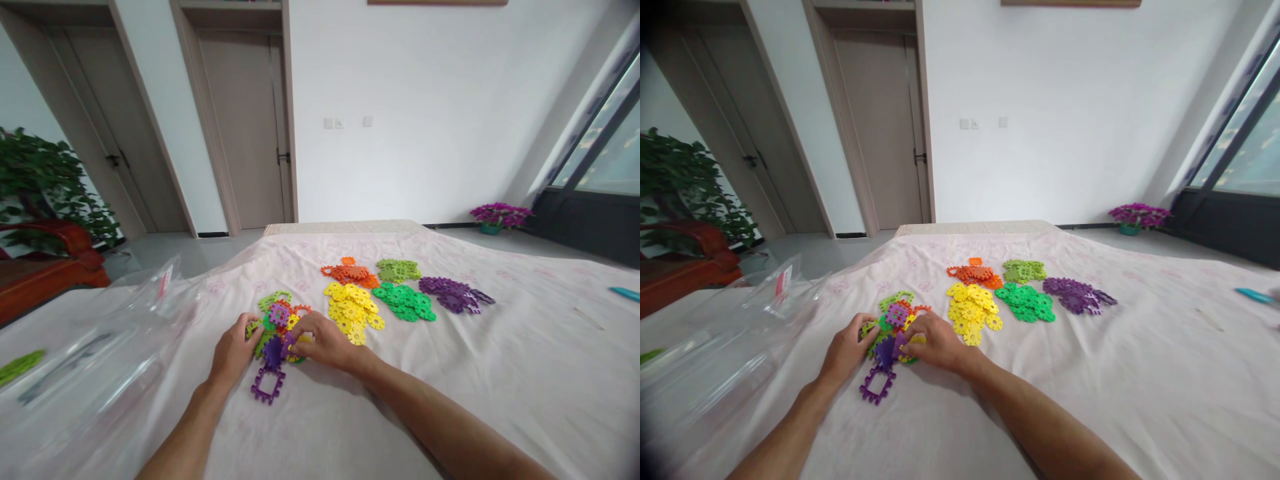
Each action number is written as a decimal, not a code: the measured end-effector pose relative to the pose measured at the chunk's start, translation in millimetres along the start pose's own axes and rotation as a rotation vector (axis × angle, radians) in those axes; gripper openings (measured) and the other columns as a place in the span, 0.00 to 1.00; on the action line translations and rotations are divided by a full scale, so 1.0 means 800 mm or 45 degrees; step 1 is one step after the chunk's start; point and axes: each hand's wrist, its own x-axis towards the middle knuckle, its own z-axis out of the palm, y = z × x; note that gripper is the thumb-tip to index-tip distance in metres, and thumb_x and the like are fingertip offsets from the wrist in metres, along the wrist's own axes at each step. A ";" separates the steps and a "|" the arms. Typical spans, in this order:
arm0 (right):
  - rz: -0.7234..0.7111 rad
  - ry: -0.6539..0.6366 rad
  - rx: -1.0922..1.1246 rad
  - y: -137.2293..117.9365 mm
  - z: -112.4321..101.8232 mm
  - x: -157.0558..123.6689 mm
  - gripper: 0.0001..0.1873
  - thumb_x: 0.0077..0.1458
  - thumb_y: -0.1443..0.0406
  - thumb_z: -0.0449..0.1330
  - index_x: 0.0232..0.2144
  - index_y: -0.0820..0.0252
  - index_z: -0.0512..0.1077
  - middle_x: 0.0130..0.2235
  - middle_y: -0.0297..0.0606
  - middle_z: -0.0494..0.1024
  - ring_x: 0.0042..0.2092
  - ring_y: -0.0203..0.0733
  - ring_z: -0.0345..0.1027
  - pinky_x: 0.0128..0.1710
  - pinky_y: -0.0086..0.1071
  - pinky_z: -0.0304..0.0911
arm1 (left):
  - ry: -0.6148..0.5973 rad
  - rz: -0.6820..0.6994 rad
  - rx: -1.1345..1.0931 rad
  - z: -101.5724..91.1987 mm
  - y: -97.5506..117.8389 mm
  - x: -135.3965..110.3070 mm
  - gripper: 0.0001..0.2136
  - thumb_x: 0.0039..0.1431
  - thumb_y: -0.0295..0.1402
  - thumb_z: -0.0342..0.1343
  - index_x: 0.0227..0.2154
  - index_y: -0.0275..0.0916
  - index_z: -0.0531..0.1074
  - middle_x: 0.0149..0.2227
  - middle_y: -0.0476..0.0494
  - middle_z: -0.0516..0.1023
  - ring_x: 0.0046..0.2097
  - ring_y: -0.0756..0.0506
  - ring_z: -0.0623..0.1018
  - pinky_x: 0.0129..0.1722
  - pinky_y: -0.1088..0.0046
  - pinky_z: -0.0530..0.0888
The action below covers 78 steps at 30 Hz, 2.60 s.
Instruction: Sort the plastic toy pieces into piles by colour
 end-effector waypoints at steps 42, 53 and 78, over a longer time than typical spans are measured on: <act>0.250 0.245 -0.088 0.038 -0.022 0.006 0.12 0.54 0.69 0.56 0.37 0.57 0.78 0.38 0.37 0.80 0.38 0.39 0.72 0.40 0.31 0.64 | 0.131 -0.079 -0.189 -0.006 0.003 -0.002 0.16 0.62 0.45 0.47 0.44 0.44 0.73 0.33 0.48 0.82 0.36 0.46 0.81 0.37 0.74 0.73; 0.059 0.089 0.015 -0.003 -0.010 0.002 0.10 0.60 0.65 0.57 0.43 0.56 0.75 0.41 0.36 0.78 0.38 0.37 0.70 0.38 0.28 0.63 | 0.292 0.191 -0.395 0.000 0.027 -0.010 0.15 0.65 0.41 0.45 0.47 0.40 0.68 0.43 0.43 0.80 0.45 0.45 0.80 0.47 0.69 0.74; 0.752 1.198 0.733 0.111 -0.142 0.001 0.13 0.48 0.58 0.63 0.28 0.63 0.72 0.28 0.37 0.77 0.25 0.33 0.68 0.21 0.23 0.60 | 0.040 0.201 -0.344 0.012 0.023 -0.009 0.17 0.63 0.39 0.46 0.51 0.43 0.69 0.47 0.44 0.79 0.40 0.47 0.80 0.44 0.70 0.75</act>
